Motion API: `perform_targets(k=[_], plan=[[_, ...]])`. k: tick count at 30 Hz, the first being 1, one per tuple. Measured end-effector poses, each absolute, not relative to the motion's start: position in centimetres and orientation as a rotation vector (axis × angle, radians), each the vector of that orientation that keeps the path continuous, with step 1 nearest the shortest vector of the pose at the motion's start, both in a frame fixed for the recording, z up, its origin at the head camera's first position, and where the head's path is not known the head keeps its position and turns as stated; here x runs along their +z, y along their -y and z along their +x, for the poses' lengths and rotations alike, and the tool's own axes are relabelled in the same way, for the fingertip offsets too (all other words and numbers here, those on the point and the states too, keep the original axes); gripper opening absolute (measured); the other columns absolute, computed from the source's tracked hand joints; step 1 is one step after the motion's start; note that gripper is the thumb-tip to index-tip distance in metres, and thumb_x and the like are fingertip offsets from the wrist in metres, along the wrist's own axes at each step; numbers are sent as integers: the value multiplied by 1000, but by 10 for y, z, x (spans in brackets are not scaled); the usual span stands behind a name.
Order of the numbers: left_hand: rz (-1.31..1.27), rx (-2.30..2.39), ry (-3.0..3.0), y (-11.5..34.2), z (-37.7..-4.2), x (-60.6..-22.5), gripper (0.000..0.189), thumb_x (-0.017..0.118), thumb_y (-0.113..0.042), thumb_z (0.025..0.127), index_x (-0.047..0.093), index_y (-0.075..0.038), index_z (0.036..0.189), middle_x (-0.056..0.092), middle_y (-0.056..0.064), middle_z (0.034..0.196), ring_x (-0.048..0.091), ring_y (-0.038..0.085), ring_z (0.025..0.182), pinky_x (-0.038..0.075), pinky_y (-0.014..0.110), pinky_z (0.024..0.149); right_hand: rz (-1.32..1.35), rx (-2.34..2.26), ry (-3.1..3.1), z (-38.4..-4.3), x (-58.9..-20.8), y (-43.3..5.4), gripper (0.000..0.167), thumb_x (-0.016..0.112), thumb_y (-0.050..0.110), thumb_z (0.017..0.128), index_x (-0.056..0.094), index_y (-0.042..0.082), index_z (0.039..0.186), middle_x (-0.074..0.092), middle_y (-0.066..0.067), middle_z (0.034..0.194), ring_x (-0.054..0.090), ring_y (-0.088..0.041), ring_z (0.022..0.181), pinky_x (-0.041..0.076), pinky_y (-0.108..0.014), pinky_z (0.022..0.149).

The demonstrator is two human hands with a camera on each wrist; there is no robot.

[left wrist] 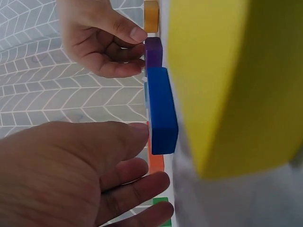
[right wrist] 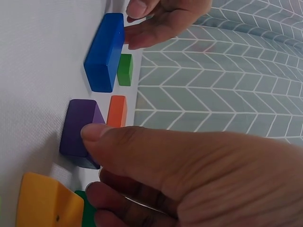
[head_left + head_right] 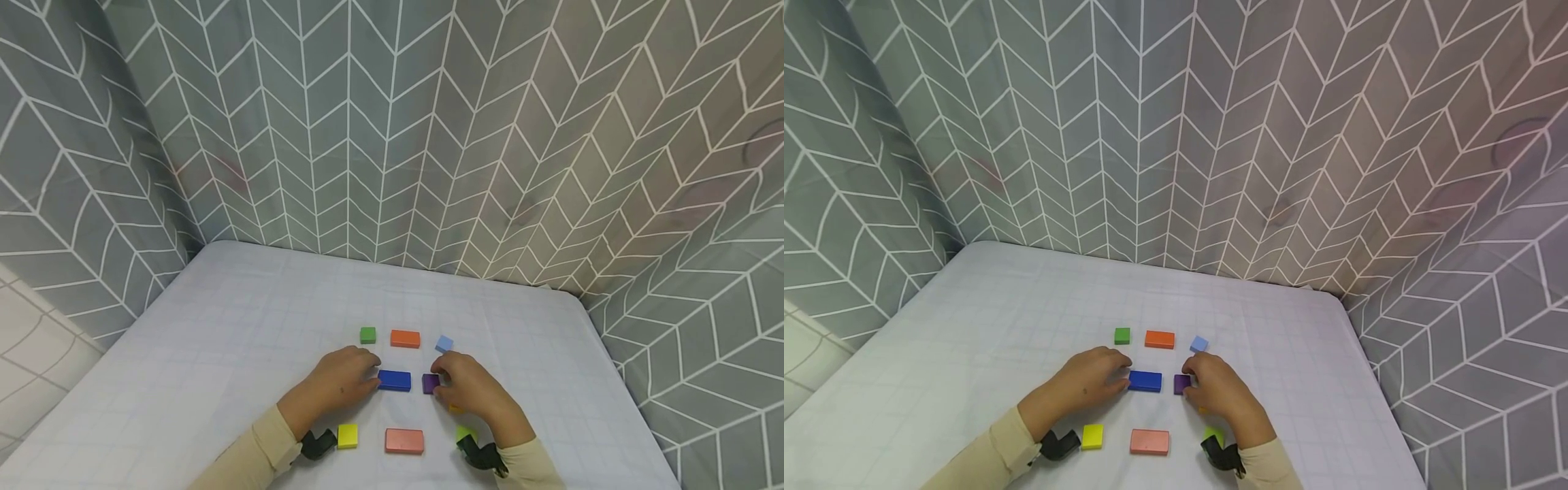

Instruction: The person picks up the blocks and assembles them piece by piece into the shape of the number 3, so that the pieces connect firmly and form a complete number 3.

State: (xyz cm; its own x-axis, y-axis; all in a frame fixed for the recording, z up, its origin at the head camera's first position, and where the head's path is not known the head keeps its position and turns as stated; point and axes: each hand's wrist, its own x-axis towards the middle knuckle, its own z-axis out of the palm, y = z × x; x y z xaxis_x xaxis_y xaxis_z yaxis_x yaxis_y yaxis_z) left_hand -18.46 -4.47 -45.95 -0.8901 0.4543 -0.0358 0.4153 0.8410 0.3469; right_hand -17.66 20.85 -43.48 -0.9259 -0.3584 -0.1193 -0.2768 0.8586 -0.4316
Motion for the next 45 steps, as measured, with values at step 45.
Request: perform_targets(k=[45], plan=[[761, 636, -2843, 43, -191, -475, 35, 74, -37, 89, 71, -19, 118, 69, -9, 110, 60, 11, 109, 52, 37, 97, -497, -585, -2843, -179, -439, -207, 18, 80, 9, 81, 73, 6, 98, 66, 0, 92, 58, -14, 84, 55, -40, 81]])
